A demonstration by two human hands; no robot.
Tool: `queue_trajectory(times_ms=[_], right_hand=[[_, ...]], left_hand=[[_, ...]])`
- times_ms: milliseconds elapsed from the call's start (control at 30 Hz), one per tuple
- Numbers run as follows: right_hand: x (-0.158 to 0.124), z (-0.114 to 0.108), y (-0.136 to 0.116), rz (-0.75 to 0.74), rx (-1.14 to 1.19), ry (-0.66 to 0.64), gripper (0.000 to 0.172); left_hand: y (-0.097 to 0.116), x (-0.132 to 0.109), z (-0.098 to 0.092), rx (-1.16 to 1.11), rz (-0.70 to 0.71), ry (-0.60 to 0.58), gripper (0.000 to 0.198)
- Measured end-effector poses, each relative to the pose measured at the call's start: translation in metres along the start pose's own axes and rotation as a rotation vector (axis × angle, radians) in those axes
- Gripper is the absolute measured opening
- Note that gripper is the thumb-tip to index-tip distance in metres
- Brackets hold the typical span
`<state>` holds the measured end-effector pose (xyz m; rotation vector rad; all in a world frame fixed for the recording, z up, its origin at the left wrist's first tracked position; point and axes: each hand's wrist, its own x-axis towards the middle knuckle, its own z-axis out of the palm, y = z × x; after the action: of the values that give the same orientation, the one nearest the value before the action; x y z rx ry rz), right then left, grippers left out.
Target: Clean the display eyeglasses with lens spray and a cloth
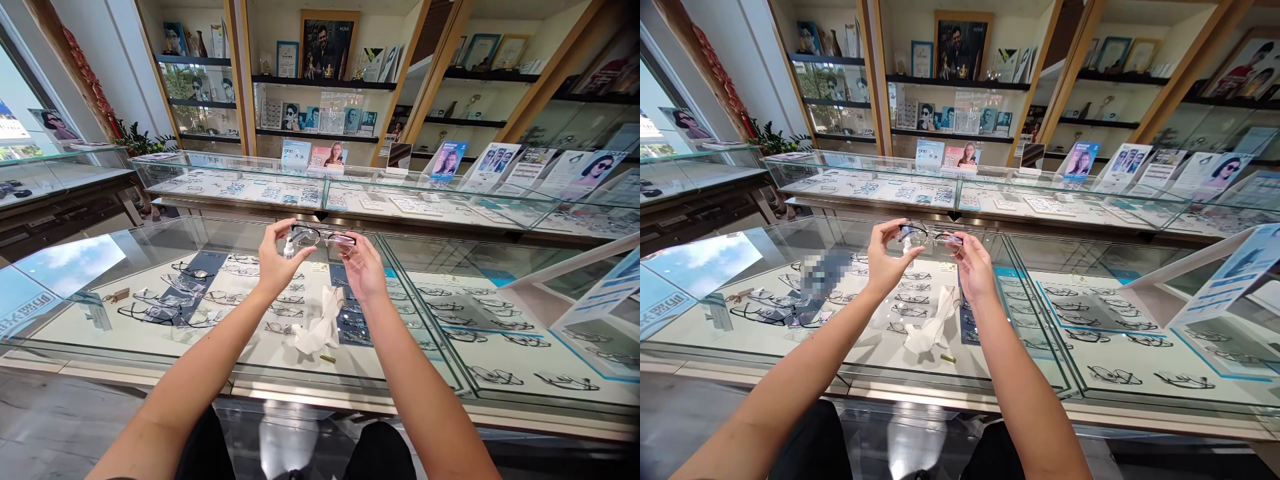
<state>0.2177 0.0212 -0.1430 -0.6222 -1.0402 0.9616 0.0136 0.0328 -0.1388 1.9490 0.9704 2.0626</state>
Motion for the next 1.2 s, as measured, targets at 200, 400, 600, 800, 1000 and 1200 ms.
queue_trajectory(times_ms=[200, 400, 600, 800, 1000, 1200], right_hand=[[0.001, -0.001, 0.003, 0.002, -0.019, 0.034, 0.036], [0.0, 0.004, 0.0, 0.039, 0.047, 0.092, 0.037], [-0.003, 0.009, -0.003, 0.101, 0.101, 0.112, 0.025], [-0.002, 0.009, -0.01, 0.199, 0.074, 0.008, 0.015], [-0.002, 0.008, -0.01, 0.376, -0.033, -0.207, 0.027], [-0.003, 0.009, -0.007, 0.342, -0.102, -0.212, 0.028]], left_hand=[[-0.001, 0.003, 0.0, -0.079, -0.05, -0.06, 0.069], [-0.004, 0.004, 0.001, -0.251, -0.147, -0.057, 0.072], [-0.004, 0.005, 0.004, -0.383, -0.261, -0.015, 0.078], [-0.009, 0.013, -0.003, -0.494, -0.349, -0.205, 0.085], [-0.003, 0.015, -0.01, -0.404, -0.301, -0.402, 0.08], [0.001, 0.014, -0.011, -0.381, -0.266, -0.46, 0.078]])
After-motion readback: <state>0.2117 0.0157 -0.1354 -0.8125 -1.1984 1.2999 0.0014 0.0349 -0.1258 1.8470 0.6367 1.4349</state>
